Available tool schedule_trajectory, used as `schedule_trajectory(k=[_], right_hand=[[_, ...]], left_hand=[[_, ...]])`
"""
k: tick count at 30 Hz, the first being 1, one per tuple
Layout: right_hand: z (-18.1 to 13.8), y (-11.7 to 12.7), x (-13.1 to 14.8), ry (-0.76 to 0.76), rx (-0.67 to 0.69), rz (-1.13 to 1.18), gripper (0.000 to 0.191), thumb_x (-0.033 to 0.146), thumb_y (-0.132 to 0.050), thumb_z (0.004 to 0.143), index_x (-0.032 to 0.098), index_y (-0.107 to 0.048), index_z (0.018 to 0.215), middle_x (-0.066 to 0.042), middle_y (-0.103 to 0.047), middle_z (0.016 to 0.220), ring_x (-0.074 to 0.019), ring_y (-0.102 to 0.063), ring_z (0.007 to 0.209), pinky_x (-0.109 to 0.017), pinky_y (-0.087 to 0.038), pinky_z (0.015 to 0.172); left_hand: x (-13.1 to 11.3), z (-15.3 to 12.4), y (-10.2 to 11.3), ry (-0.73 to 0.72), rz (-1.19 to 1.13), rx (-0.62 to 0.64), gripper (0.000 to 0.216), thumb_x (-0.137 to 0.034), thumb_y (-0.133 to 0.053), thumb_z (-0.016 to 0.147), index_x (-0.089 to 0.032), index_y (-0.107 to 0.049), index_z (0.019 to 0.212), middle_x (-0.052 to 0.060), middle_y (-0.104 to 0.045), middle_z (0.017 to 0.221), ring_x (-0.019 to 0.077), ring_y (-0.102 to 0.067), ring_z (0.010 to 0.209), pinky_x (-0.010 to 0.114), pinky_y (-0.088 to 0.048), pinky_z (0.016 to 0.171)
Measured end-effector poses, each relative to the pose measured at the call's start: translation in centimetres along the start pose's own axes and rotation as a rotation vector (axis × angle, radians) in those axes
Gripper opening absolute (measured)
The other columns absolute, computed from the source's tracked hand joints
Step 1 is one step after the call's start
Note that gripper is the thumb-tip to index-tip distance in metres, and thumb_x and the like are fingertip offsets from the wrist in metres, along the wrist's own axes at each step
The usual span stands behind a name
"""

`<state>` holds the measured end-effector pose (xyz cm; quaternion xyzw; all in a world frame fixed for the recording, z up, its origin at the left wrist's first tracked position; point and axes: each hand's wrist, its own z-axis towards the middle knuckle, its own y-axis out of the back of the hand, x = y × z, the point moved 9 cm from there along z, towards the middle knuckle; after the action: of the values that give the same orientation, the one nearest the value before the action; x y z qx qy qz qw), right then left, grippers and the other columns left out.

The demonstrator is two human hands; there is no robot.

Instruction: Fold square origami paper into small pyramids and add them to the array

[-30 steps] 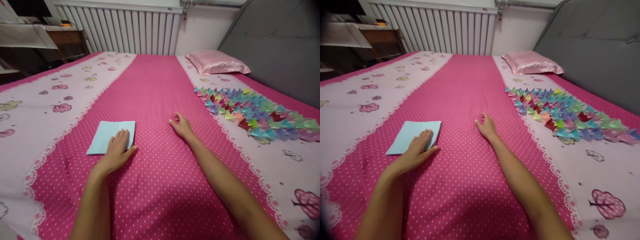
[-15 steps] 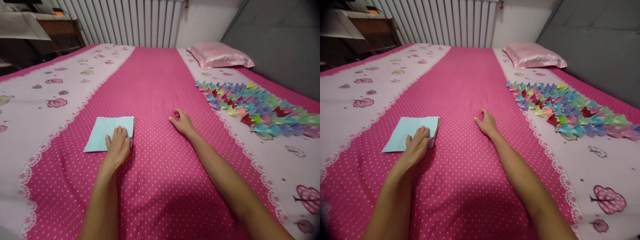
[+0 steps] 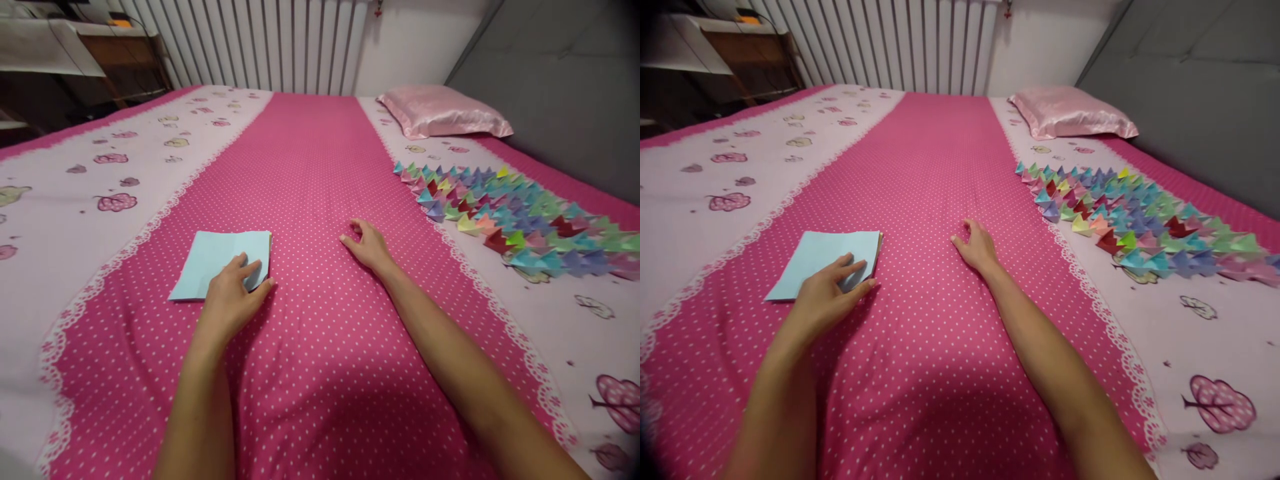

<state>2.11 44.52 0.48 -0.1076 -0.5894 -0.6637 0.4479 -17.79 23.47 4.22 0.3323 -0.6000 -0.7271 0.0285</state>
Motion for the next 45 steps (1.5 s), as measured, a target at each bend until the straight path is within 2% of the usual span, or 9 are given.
schedule_trajectory(k=[5, 11, 24, 30, 35, 37, 40, 43, 45], right_hand=[[0.0, -0.1, 0.0, -0.002, 0.011, -0.005, 0.049, 0.034, -0.060, 0.071, 0.011, -0.052, 0.114, -0.015, -0.059, 0.113, -0.0258, -0.058, 0.101, -0.043, -0.044, 0.090], [0.0, 0.0, 0.0, 0.005, 0.011, -0.005, 0.049, 0.033, -0.062, 0.070, 0.013, -0.053, 0.113, -0.013, -0.060, 0.112, -0.0248, -0.058, 0.100, -0.042, -0.044, 0.090], [0.0, 0.0, 0.1, 0.003, 0.007, -0.002, 0.047, 0.033, -0.062, 0.070, 0.014, -0.054, 0.112, -0.013, -0.060, 0.111, -0.0247, -0.058, 0.100, -0.043, -0.044, 0.089], [0.0, -0.1, 0.0, 0.009, 0.010, -0.002, 0.049, 0.033, -0.062, 0.070, 0.011, -0.053, 0.113, -0.014, -0.059, 0.111, -0.0243, -0.058, 0.099, -0.042, -0.043, 0.090], [0.0, 0.0, 0.1, 0.014, 0.006, -0.005, 0.047, 0.032, -0.063, 0.070, 0.013, -0.054, 0.111, -0.013, -0.060, 0.110, -0.0238, -0.058, 0.099, -0.041, -0.044, 0.090], [0.0, 0.0, 0.1, 0.014, 0.001, 0.003, 0.046, 0.032, -0.063, 0.069, 0.014, -0.055, 0.110, -0.012, -0.061, 0.110, -0.0240, -0.059, 0.099, -0.042, -0.044, 0.089], [0.1, 0.1, -0.2, -0.014, -0.028, 0.097, 0.043, 0.031, -0.062, 0.070, 0.013, -0.056, 0.108, -0.013, -0.062, 0.108, -0.0226, -0.060, 0.096, -0.041, -0.045, 0.088], [0.2, 0.7, -0.8, -0.090, -0.097, 0.325, 0.035, 0.035, -0.057, 0.075, 0.016, -0.057, 0.105, -0.009, -0.064, 0.105, -0.0181, -0.062, 0.090, -0.036, -0.049, 0.082], [0.1, 1.1, -1.2, -0.174, -0.128, 0.509, 0.032, 0.040, -0.053, 0.078, 0.018, -0.057, 0.101, -0.007, -0.064, 0.103, -0.0142, -0.064, 0.081, -0.030, -0.052, 0.073]], left_hand=[[0.0, 0.1, 0.2, 0.050, -0.022, -0.035, 0.055, -0.045, -0.062, 0.067, -0.014, -0.062, 0.113, 0.013, -0.046, 0.133, 0.0299, -0.050, 0.115, 0.040, -0.040, 0.098], [0.1, 0.1, 0.8, 0.107, -0.061, -0.108, 0.043, -0.036, -0.061, 0.069, -0.015, -0.065, 0.107, 0.012, -0.053, 0.127, 0.0286, -0.053, 0.112, 0.040, -0.039, 0.099], [2.3, 0.4, -0.3, 0.138, -0.451, -0.138, 0.041, -0.035, -0.059, 0.067, -0.011, -0.068, 0.099, 0.014, -0.056, 0.122, 0.0275, -0.047, 0.119, 0.040, -0.036, 0.102], [1.1, 0.3, 0.6, 0.086, -0.207, -0.122, 0.031, -0.029, -0.054, 0.071, -0.015, -0.070, 0.093, 0.010, -0.060, 0.118, 0.0291, -0.054, 0.111, 0.044, -0.040, 0.098], [0.2, 0.2, 1.2, 0.021, -0.006, -0.115, 0.014, -0.027, -0.059, 0.068, -0.022, -0.071, 0.072, 0.004, -0.066, 0.108, 0.0276, -0.063, 0.093, 0.040, -0.047, 0.087], [0.1, 0.0, 1.9, 0.004, -0.005, -0.184, 0.011, -0.028, -0.058, 0.069, -0.023, -0.068, 0.067, 0.002, -0.068, 0.102, 0.0251, -0.064, 0.087, 0.038, -0.048, 0.082], [-1.5, -1.1, 4.2, -0.097, -0.030, -0.423, 0.014, -0.028, -0.053, 0.075, -0.022, -0.065, 0.074, 0.003, -0.069, 0.100, 0.0223, -0.063, 0.091, 0.036, -0.047, 0.083], [-5.0, -3.2, 5.3, -0.243, -0.068, -0.642, 0.014, -0.027, -0.051, 0.080, -0.020, -0.063, 0.078, 0.004, -0.068, 0.097, 0.0201, -0.059, 0.098, 0.036, -0.044, 0.089], [-8.2, -4.2, 3.9, -0.385, -0.086, -0.644, 0.011, -0.024, -0.053, 0.080, -0.021, -0.062, 0.075, 0.003, -0.068, 0.095, 0.0198, -0.059, 0.097, 0.038, -0.045, 0.088]])
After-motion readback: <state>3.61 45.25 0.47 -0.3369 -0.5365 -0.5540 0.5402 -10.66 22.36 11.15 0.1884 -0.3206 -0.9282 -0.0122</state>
